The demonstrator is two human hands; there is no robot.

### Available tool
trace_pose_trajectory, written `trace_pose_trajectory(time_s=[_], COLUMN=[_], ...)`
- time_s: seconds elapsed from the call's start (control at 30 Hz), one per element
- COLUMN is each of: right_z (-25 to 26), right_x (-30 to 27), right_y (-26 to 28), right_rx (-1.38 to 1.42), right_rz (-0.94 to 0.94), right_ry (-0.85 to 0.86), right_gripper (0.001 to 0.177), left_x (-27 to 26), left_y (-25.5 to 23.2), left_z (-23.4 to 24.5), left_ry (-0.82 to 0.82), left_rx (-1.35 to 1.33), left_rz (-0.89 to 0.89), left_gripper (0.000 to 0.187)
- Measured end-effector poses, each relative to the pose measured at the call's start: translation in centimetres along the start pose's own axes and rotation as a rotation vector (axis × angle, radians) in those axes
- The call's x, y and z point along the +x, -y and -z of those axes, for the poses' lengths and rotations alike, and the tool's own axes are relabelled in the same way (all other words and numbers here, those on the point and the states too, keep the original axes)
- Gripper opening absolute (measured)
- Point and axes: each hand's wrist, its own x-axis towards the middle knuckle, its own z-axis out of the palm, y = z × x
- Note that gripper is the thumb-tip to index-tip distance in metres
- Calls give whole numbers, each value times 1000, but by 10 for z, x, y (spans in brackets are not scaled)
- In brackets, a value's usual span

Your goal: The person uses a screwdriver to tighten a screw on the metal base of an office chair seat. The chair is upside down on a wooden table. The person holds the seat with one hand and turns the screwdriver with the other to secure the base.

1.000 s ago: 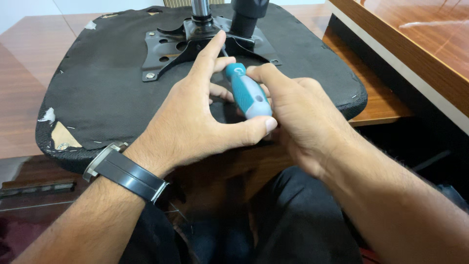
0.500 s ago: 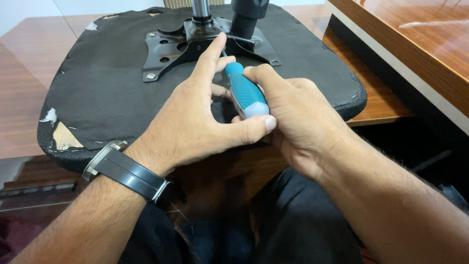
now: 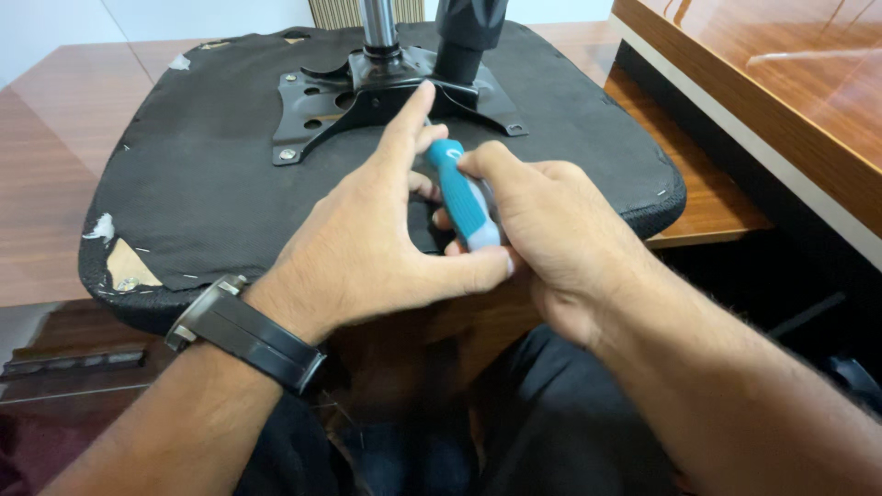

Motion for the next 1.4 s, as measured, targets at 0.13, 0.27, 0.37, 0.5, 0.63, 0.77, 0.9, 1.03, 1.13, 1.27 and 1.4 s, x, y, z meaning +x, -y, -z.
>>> trace_pose_trajectory(time_s=[0.13, 0.27, 0.37, 0.5, 0.63, 0.77, 0.9, 1.03, 1.13, 1.27, 1.4], right_z=[-2, -4, -3, 1, 6, 7, 4, 4, 7, 6, 4], right_x=[0, 0, -1, 1, 7, 9, 8, 6, 6, 6, 9], right_y=[0, 2, 5, 6, 2, -3, -4, -1, -2, 0, 0], right_rx=[17, 48, -71, -357, -315, -234, -345, -299, -227, -285, -404], right_rz=[8, -30, 5, 71, -12, 24, 52, 44, 45, 65, 92], right_ry=[33, 43, 37, -34, -44, -53, -119, -89, -78, -93, -79], right_gripper=[34, 36, 42, 41, 42, 54, 46, 43, 47, 49, 41], left_x=[2, 5, 5, 2, 3, 3, 3, 3, 2, 1, 2], left_y=[-3, -3, -2, -2, -4, -6, -5, -4, -3, -1, 1], left_z=[2, 5, 6, 6, 7, 9, 8, 7, 6, 5, 4], left_ry=[14, 80, 96, -34, 14, 10, 11, 0, 0, -10, -18], left_rx=[-2, -37, -89, -34, -66, -74, -84, -105, -128, -95, -51], left_rz=[10, 39, 97, -92, 39, 56, 53, 37, 21, 23, 8], left_gripper=[139, 145, 144, 134, 138, 138, 138, 138, 136, 136, 136])
